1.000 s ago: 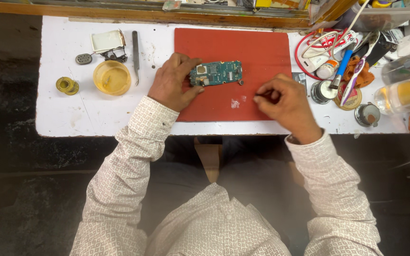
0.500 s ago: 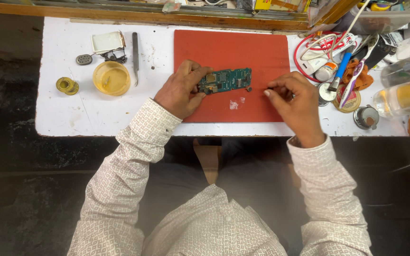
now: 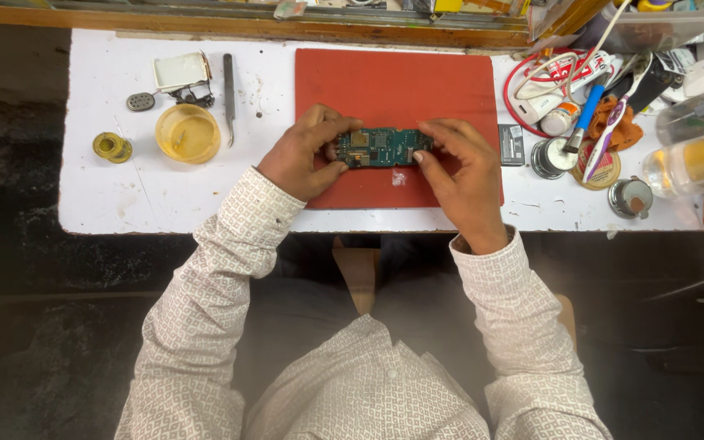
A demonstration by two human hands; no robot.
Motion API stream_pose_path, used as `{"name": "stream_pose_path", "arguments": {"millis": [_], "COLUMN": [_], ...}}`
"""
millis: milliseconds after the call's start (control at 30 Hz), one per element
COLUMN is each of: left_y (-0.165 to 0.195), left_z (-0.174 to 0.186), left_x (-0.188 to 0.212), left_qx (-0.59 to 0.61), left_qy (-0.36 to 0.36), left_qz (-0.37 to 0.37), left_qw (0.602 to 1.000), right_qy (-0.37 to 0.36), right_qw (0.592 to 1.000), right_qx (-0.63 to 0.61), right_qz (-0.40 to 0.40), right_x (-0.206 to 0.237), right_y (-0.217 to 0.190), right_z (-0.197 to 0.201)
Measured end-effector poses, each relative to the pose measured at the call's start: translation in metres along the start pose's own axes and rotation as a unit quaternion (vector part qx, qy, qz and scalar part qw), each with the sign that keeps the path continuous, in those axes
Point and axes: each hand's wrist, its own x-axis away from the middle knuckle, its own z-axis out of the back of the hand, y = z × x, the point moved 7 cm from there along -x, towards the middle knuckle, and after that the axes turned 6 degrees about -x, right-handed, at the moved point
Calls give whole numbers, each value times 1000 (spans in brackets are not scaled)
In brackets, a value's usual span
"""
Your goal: The person solders components on a phone motherboard placed on a red mat, using a soldering iron and a metal pick. They apply flux from a small tin to the board, hold the board steady with one hand while soldering with the other, and reposition the board on the mat between soldering passes.
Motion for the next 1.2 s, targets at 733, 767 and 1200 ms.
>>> {"name": "stream_pose_path", "arguments": {"millis": [733,767,1200], "left_y": [4,5,8], "left_z": [-2,-2,1], "left_x": [-2,-2,-1], "left_qx": [-62,-60,-82], "left_qy": [4,6,26], "left_qz": [17,15,-6], "left_qw": [998,998,996], "right_qy": [124,118,-11], "right_qw": [989,989,944], "right_qx": [-2,11,313], "right_qz": [85,83,104], "right_x": [22,26,37], "right_y": [-6,-8,-20], "right_z": [7,4,-43]}}
